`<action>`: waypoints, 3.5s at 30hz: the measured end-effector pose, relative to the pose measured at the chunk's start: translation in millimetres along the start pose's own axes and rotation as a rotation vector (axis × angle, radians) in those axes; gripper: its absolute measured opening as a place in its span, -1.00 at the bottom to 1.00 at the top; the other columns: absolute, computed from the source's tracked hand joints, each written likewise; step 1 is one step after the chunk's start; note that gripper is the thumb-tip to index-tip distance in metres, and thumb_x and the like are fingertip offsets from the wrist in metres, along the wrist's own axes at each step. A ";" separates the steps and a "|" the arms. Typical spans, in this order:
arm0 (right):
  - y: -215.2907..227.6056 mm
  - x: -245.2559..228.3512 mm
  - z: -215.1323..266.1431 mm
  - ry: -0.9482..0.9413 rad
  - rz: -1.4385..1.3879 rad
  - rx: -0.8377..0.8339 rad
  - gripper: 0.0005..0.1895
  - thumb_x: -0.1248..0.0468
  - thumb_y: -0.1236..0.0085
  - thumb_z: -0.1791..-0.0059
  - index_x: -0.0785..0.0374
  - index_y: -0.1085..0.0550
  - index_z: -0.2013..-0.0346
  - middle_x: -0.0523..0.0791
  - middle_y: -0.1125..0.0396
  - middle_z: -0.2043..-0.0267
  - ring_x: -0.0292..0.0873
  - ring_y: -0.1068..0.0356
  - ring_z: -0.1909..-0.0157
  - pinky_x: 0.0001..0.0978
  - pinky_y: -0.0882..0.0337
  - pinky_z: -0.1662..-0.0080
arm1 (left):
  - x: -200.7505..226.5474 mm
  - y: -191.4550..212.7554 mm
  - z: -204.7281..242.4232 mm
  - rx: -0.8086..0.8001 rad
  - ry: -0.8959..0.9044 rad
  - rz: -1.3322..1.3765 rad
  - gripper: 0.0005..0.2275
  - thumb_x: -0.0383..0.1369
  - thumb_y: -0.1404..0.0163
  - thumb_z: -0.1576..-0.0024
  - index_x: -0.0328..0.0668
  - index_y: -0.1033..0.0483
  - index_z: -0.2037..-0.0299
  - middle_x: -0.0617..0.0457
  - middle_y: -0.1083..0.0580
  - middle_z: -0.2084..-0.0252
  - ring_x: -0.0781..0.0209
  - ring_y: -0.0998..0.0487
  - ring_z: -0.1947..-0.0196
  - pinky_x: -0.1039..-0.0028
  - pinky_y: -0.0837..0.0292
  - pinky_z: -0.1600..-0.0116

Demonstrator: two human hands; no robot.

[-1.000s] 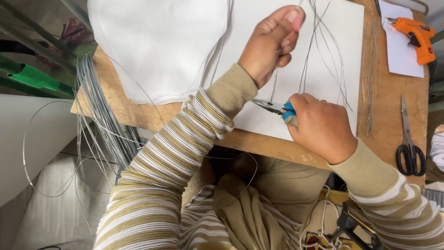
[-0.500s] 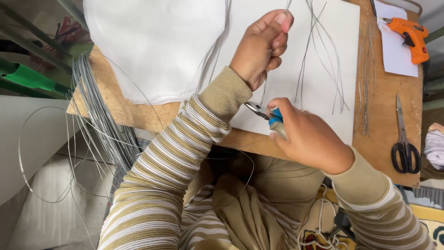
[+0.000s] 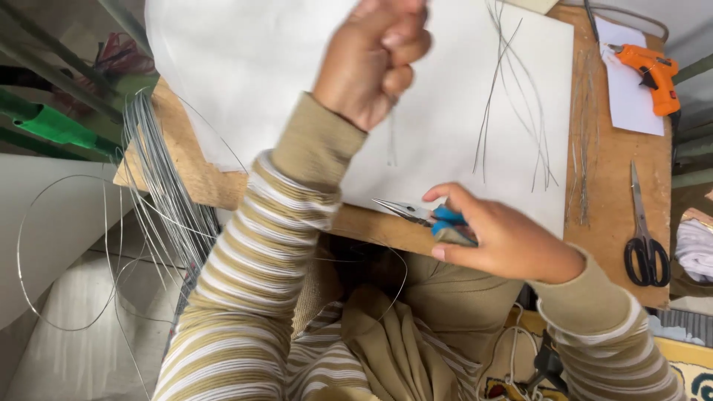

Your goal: Bending and cutting thin metal wires to a specific shape using pliers.

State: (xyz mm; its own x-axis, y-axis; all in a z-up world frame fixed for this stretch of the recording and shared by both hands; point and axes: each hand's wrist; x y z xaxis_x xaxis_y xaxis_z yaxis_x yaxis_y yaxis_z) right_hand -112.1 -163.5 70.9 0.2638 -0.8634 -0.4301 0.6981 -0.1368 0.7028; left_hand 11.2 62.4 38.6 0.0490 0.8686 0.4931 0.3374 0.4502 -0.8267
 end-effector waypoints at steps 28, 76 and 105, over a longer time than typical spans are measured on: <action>-74.1 10.0 -90.2 0.036 0.338 0.960 -0.45 0.05 -0.13 -0.06 0.14 -0.40 -0.31 0.00 -0.19 -0.11 0.20 -0.22 -0.04 0.15 -0.34 0.08 | -13.9 -28.0 54.6 -0.048 -0.087 -0.292 -0.78 -0.14 0.17 -0.31 0.00 -0.28 0.33 0.27 -0.05 0.54 0.51 0.03 0.59 0.73 0.17 0.64; -143.8 -31.6 -28.5 0.424 -0.815 0.798 -0.80 0.38 -0.06 -0.07 0.47 -0.56 0.13 0.06 -0.57 0.28 -0.05 -0.65 0.30 -0.35 -0.74 0.15 | 18.3 -80.5 68.2 0.345 -0.423 -0.390 -0.85 -0.20 0.13 -0.25 0.02 -0.41 0.30 0.29 0.00 0.58 0.52 0.10 0.62 0.66 0.33 0.64; 42.3 -103.6 44.2 0.737 -0.212 1.310 -0.74 0.59 -0.01 -0.31 0.60 -0.29 -0.31 0.29 -0.35 -0.23 0.23 -0.53 -0.17 -0.07 -0.69 -0.18 | -8.0 -150.7 126.7 0.136 -0.429 -0.998 -0.80 -0.27 0.24 -0.43 -0.04 -0.47 0.08 0.27 -0.32 0.44 0.44 -0.15 0.52 0.60 -0.21 0.26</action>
State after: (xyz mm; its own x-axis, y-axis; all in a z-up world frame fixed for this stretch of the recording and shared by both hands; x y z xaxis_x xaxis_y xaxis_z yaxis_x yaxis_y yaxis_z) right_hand -139.4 -101.4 170.2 0.7786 -0.3987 -0.4847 -0.1964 -0.8883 0.4151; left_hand -159.2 13.8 124.8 -0.5289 0.0877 0.8442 -0.0647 0.9876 -0.1432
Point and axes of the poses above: each hand's wrist, its own z-axis away from the middle knuckle, its own y-axis out of the back of the hand, x = y × z
